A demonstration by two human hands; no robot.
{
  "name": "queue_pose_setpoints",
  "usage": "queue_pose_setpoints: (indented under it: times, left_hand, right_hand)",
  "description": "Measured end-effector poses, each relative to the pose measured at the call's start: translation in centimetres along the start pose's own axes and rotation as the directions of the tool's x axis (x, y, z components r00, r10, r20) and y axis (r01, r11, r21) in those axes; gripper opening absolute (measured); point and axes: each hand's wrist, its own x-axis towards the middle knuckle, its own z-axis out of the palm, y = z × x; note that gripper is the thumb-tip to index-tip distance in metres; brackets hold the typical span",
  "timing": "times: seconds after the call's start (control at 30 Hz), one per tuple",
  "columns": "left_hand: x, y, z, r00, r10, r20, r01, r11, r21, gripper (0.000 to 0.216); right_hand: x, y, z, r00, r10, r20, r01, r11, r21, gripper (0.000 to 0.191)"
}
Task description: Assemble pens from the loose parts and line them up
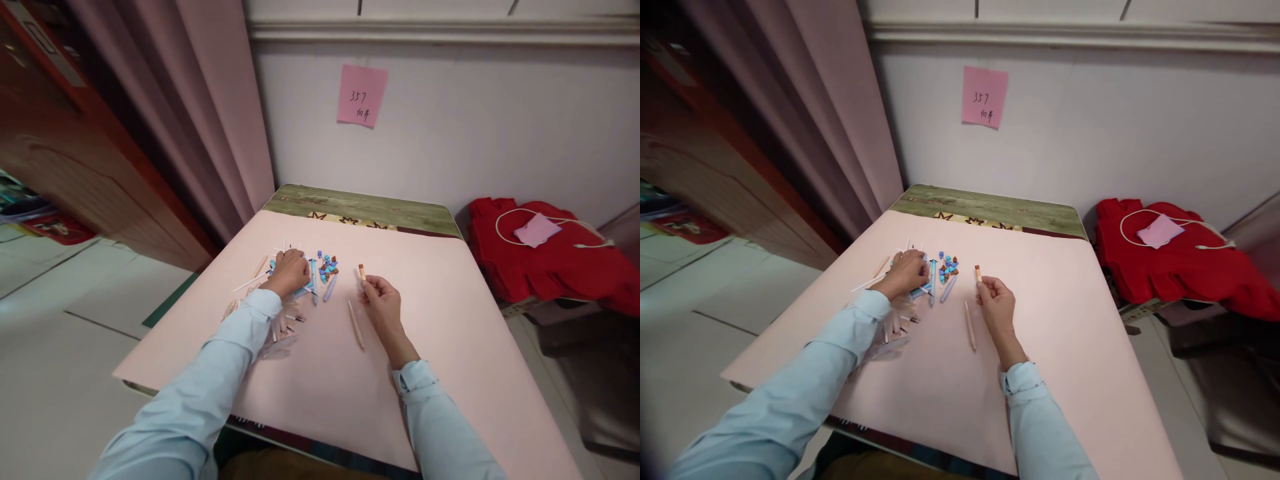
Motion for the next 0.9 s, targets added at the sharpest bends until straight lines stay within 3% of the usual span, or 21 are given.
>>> queue_pose_setpoints:
  times: [0.13,0.33,0.5,0.77,0.9]
  left_hand:
    - [0.2,1.2,0.5,0.999,-0.027,-0.025,0.029,0.997,0.067,0.008]
    - [0.8,1.3,1.1,0.996,-0.084,0.003,0.083,0.996,0.034,0.017]
    - [0.4,1.0,0.7,0.996,-0.085,0.013,0.085,0.996,0.016,0.007]
    - [0.1,1.6,1.0,0.997,-0.082,0.001,0.082,0.996,0.031,0.013]
    - [-0.2,1.9,0.0,0.995,-0.087,-0.039,0.085,0.995,-0.044,0.012]
  right_hand:
    - [0.0,0.1,0.1,1.000,-0.002,0.001,0.002,1.000,0.008,0.033]
    - [0.0,0.0,0.0,1.000,-0.010,0.009,0.010,1.000,-0.001,0.034]
    - [0.0,0.1,0.0,1.000,-0.006,0.006,0.006,1.000,0.008,0.036]
    - [-0.2,-0.2,0.0,1.000,-0.019,0.000,0.019,1.000,-0.023,0.036]
    - [-0.2,-0.3,-0.1,1.000,-0.018,0.007,0.019,0.999,-0.031,0.035]
